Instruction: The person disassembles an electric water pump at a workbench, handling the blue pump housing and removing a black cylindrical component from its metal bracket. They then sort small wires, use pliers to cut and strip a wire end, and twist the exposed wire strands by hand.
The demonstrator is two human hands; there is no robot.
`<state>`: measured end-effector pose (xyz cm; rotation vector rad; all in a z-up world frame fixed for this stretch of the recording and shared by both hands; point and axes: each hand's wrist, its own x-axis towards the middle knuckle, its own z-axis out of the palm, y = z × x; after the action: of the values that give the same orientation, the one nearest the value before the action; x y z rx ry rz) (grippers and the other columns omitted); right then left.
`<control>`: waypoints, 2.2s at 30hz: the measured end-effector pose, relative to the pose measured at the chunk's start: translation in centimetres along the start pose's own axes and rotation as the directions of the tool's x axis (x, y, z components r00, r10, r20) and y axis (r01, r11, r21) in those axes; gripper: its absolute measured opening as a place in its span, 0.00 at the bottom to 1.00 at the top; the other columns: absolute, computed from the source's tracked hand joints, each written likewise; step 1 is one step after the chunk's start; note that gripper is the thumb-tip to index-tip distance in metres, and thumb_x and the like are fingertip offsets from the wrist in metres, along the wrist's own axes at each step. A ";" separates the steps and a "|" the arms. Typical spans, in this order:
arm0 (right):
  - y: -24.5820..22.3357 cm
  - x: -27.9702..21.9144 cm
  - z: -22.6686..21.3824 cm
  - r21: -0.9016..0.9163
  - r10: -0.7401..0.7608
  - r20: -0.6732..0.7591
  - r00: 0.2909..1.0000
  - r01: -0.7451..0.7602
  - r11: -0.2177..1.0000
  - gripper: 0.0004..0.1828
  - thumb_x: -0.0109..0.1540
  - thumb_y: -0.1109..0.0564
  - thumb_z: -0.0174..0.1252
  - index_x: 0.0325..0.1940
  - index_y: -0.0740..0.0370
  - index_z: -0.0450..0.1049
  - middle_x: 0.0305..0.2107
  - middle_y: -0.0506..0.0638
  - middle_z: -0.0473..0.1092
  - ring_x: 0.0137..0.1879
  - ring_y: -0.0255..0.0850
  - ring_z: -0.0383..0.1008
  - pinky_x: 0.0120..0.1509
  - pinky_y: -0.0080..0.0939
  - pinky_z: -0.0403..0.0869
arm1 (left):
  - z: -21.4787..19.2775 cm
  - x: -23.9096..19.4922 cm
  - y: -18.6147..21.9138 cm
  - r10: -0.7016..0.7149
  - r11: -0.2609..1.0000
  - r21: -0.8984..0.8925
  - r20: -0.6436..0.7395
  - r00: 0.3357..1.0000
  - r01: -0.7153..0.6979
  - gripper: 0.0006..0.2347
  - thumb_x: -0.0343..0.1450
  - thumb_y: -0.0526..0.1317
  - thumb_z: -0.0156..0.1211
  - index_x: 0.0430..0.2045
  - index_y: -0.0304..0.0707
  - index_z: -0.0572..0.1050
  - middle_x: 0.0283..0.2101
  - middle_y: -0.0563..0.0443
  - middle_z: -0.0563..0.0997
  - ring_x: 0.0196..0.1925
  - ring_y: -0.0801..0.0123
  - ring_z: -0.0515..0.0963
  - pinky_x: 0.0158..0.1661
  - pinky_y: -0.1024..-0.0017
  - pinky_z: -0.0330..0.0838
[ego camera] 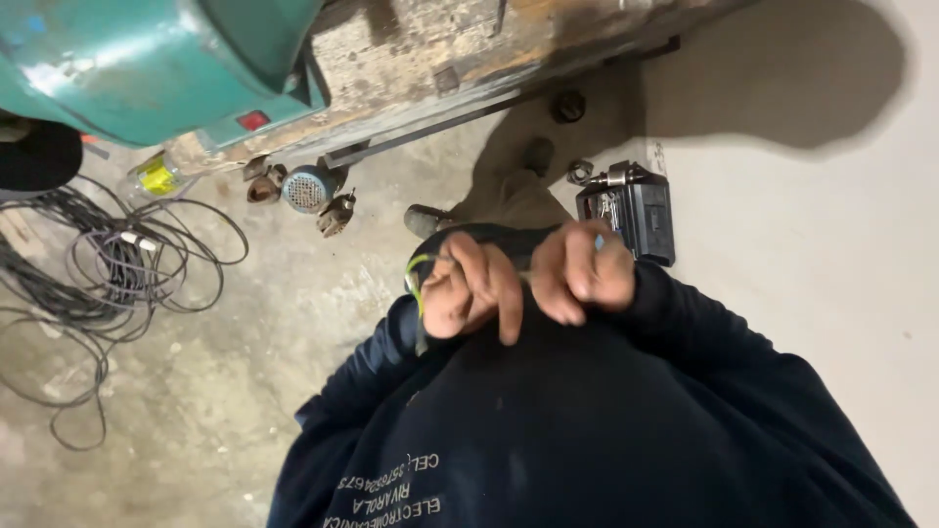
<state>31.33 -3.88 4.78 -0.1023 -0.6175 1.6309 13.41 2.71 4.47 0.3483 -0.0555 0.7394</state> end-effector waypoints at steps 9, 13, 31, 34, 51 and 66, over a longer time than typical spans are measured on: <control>-15.5 -4.3 -0.3 -0.280 0.346 0.157 0.925 -0.294 0.914 0.25 0.77 0.47 0.48 0.28 0.58 0.61 0.24 0.50 0.66 0.26 0.41 0.59 0.30 0.41 0.62 | 7.3 11.3 -2.8 -0.376 0.751 0.656 0.527 0.762 -0.083 0.17 0.81 0.46 0.53 0.24 0.33 0.72 0.27 0.45 0.73 0.29 0.51 0.75 0.29 0.60 0.66; -19.4 -6.3 -2.1 -0.352 0.344 0.134 0.929 -0.280 0.893 0.25 0.76 0.47 0.47 0.27 0.60 0.63 0.23 0.50 0.67 0.27 0.43 0.64 0.34 0.45 0.63 | 8.2 12.9 -6.1 -0.361 0.718 0.693 0.450 0.817 -0.064 0.18 0.83 0.45 0.52 0.23 0.34 0.70 0.27 0.46 0.71 0.27 0.51 0.72 0.31 0.58 0.64; -27.8 -20.8 -9.0 -0.514 -0.548 -0.732 0.405 0.199 0.834 0.31 0.80 0.40 0.44 0.24 0.53 0.55 0.18 0.41 0.45 0.21 0.33 0.45 0.31 0.35 0.49 | -3.2 -4.3 9.4 0.550 0.748 0.607 -0.339 0.763 -0.270 0.12 0.76 0.44 0.62 0.23 0.40 0.76 0.21 0.58 0.75 0.22 0.77 0.72 0.32 0.75 0.68; -26.9 -17.9 -8.3 -0.617 -0.566 -0.746 0.350 -0.045 0.785 0.25 0.68 0.32 0.42 0.33 0.53 0.54 0.18 0.43 0.46 0.18 0.33 0.43 0.23 0.33 0.48 | -0.4 4.5 8.9 0.282 0.492 0.867 -0.068 0.957 -0.083 0.14 0.74 0.43 0.59 0.19 0.35 0.71 0.19 0.52 0.72 0.20 0.69 0.71 0.26 0.70 0.63; -15.3 -5.6 -7.7 -0.132 -0.316 -0.492 0.811 0.289 0.948 0.27 0.69 0.51 0.54 0.21 0.55 0.49 0.19 0.43 0.50 0.24 0.37 0.48 0.33 0.42 0.53 | 4.0 26.8 -3.4 -0.347 -0.110 0.753 0.582 0.735 -0.648 0.16 0.71 0.46 0.66 0.44 0.30 0.76 0.47 0.41 0.79 0.47 0.48 0.84 0.51 0.53 0.78; -15.2 -10.2 -1.1 -0.507 -0.108 -0.689 0.717 -0.369 0.779 0.24 0.69 0.46 0.48 0.37 0.71 0.75 0.21 0.51 0.70 0.25 0.36 0.66 0.32 0.37 0.68 | 6.7 20.5 1.1 -0.684 -0.245 0.819 0.233 0.691 -0.519 0.11 0.72 0.48 0.68 0.23 0.46 0.75 0.18 0.54 0.72 0.21 0.65 0.75 0.19 0.63 0.66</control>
<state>47.11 -12.69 7.75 -1.2363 -0.5283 1.3165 28.37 14.60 14.58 2.4629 -0.1784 0.1304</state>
